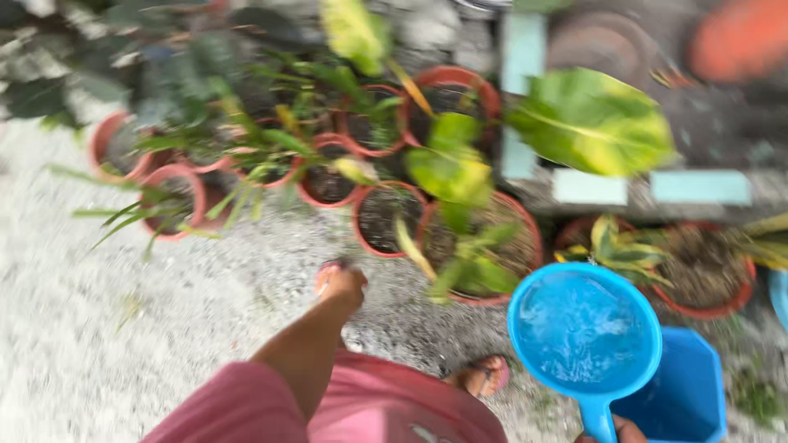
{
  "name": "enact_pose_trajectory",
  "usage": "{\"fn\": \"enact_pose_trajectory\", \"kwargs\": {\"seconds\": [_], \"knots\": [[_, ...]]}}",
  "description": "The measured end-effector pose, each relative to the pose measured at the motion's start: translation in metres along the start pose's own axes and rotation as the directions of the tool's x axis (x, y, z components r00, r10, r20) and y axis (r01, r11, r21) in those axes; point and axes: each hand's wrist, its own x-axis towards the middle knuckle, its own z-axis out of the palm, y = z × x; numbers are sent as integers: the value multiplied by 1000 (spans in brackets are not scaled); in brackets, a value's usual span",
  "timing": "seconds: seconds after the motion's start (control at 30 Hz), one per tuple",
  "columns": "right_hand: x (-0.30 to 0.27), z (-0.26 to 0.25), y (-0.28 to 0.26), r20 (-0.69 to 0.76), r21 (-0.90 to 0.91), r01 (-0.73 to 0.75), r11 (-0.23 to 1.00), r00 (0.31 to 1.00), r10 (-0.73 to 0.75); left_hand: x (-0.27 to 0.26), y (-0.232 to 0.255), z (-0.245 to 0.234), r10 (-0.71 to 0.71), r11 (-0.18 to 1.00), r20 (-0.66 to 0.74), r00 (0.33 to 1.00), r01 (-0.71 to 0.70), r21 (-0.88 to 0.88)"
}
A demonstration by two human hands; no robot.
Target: The person waters several potted plants using a blue dipper from a bucket and then pulls weeds from the ground by hand.
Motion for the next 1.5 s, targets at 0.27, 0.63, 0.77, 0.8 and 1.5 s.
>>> {"fn": "enact_pose_trajectory", "kwargs": {"seconds": [0.27, 0.63, 0.77, 0.8, 1.5], "knots": [[-47, 204, -267, 126, -63, 307, 950, 946, -298, 116, -30, -227, -11, 942, -182, 983, -51, -331], [-54, 405, -465, 172, 320, 100, 942, 972, -161, 234, -52, -366, -55, 736, -136, 989, -51, -675], [-34, 415, -468, 159, 323, 76, 943, 978, -133, 238, -92, -402, -90, 774, -76, 993, 22, -632], [-29, 419, -470, 164, 233, 64, 970, 981, -104, 239, -102, -408, -130, 761, -56, 990, 63, -646], [-100, 630, -721, 324, -458, 684, 568, 723, -610, 370, -188, -530, -215, 774, -237, 948, 17, -633]]}}
